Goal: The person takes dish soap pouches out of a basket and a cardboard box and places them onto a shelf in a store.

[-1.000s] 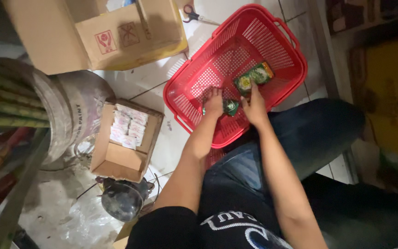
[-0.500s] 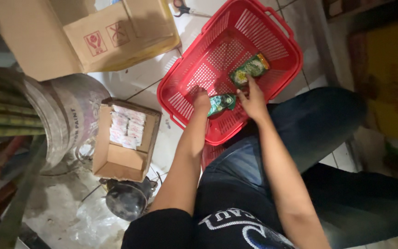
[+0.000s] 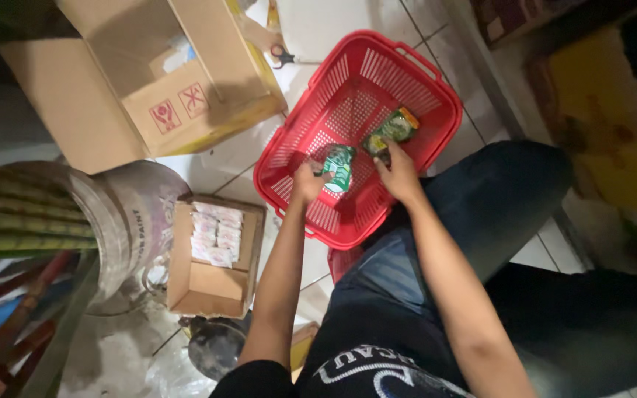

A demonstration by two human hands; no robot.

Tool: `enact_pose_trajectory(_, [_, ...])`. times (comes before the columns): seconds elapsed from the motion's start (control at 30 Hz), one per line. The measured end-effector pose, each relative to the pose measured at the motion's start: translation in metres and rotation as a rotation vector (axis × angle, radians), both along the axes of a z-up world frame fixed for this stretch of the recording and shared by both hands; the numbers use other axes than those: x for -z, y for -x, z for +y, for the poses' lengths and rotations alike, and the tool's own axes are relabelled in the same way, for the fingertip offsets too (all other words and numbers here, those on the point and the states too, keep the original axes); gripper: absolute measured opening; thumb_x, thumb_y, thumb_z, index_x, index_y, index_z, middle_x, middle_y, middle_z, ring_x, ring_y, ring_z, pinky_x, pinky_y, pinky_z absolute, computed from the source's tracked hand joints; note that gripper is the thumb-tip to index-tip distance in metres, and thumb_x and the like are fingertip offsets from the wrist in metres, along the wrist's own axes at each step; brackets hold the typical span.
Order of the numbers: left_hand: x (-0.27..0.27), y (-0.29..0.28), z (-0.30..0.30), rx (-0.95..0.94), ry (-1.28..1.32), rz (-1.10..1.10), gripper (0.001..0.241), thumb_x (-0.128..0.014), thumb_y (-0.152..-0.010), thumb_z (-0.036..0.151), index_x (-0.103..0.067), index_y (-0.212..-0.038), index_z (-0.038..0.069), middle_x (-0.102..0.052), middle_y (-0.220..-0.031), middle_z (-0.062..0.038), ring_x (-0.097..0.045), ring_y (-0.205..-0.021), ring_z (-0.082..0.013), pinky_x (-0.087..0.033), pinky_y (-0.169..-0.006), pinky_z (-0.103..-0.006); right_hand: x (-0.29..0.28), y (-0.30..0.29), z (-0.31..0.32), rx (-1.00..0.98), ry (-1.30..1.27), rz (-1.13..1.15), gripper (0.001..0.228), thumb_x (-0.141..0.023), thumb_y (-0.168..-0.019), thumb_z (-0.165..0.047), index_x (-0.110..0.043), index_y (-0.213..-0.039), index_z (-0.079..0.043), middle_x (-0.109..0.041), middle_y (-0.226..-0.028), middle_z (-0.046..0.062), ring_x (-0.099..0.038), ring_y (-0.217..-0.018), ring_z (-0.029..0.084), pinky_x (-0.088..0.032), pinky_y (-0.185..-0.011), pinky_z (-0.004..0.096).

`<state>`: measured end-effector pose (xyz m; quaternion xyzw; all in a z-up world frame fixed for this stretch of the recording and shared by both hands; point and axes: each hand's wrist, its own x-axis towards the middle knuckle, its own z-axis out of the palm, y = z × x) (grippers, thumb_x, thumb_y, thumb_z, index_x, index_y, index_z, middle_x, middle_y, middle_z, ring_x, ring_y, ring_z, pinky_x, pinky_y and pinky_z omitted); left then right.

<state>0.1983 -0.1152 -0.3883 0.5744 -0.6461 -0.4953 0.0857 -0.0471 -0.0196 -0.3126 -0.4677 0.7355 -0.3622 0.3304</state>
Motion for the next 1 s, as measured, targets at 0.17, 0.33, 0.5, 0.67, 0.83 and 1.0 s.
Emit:
enact_pose_trajectory(0.17, [-0.083, 0.008, 0.000, -0.191, 0.005, 0.168, 0.035, -0.082, -0.081, 0.012, -0.064, -0.106, -0.006, -0.073, -0.090, -0.015, -0.072, -0.084, -0.0197, -0.057, -0.078, -0.0337, 0.011, 0.000, 0.003, -0.054, 0.077, 0.058, 0.057, -0.072, -0.092, -0.006, -0.051, -0.144, 0.001, -0.060, -0.137, 0.027, -0.061, -0.124, 0.040, -0.049, -0.105, 0.042])
enact_pose_trajectory(0.33, [-0.106, 0.020, -0.011, -0.330, -0.326, 0.525, 0.032, -0.078, -0.091, 0.017, -0.068, -0.114, -0.003, -0.073, -0.097, -0.008, -0.064, -0.083, -0.0142, -0.049, -0.073, -0.0279, -0.012, -0.003, -0.002, -0.027, 0.012, -0.011, 0.076, -0.076, -0.078, -0.003, -0.046, -0.148, -0.001, -0.054, -0.138, 0.026, -0.054, -0.127, 0.040, -0.044, -0.107, 0.044])
enact_pose_trajectory(0.5, [-0.101, 0.015, -0.016, -0.411, -0.784, 0.858, 0.033, -0.069, -0.096, 0.018, -0.065, -0.125, 0.002, -0.073, -0.107, -0.005, -0.067, -0.092, -0.0153, -0.052, -0.074, -0.0298, -0.023, 0.003, -0.010, -0.063, 0.163, -0.090, 0.054, -0.081, -0.078, -0.002, -0.066, -0.129, -0.003, -0.060, -0.138, 0.020, -0.056, -0.132, 0.036, -0.043, -0.111, 0.040])
enact_pose_trajectory(0.67, [-0.087, 0.002, -0.022, -0.300, -0.702, 0.928, 0.037, -0.056, -0.111, 0.028, -0.067, -0.134, 0.002, -0.070, -0.112, -0.008, -0.061, -0.094, -0.0166, -0.048, -0.078, -0.0321, -0.041, 0.008, -0.012, -0.075, 0.004, -0.245, 0.035, -0.083, -0.083, -0.012, -0.070, -0.114, -0.002, -0.074, -0.124, 0.009, -0.067, -0.121, 0.022, -0.048, -0.106, 0.033])
enact_pose_trajectory(0.83, [-0.133, -0.013, -0.031, -0.305, -0.325, 0.497, 0.042, -0.048, -0.114, 0.036, -0.069, -0.123, 0.000, -0.056, -0.104, -0.006, -0.052, -0.091, -0.0149, -0.045, -0.079, -0.0311, -0.080, 0.006, -0.021, -0.031, -0.120, -0.473, 0.040, -0.087, -0.082, -0.013, -0.072, -0.115, 0.002, -0.075, -0.113, 0.009, -0.067, -0.105, 0.016, -0.050, -0.096, 0.032])
enact_pose_trajectory(1.0, [-0.157, -0.007, -0.033, -0.189, -0.139, 0.685, 0.032, -0.058, -0.106, 0.031, -0.065, -0.121, 0.004, -0.063, -0.107, 0.005, -0.061, -0.094, -0.0054, -0.048, -0.081, -0.0229, -0.082, 0.008, -0.022, 0.062, -0.085, -0.758, 0.036, -0.078, -0.091, -0.021, -0.071, -0.120, 0.000, -0.074, -0.110, 0.004, -0.068, -0.098, 0.012, -0.054, -0.089, 0.029])
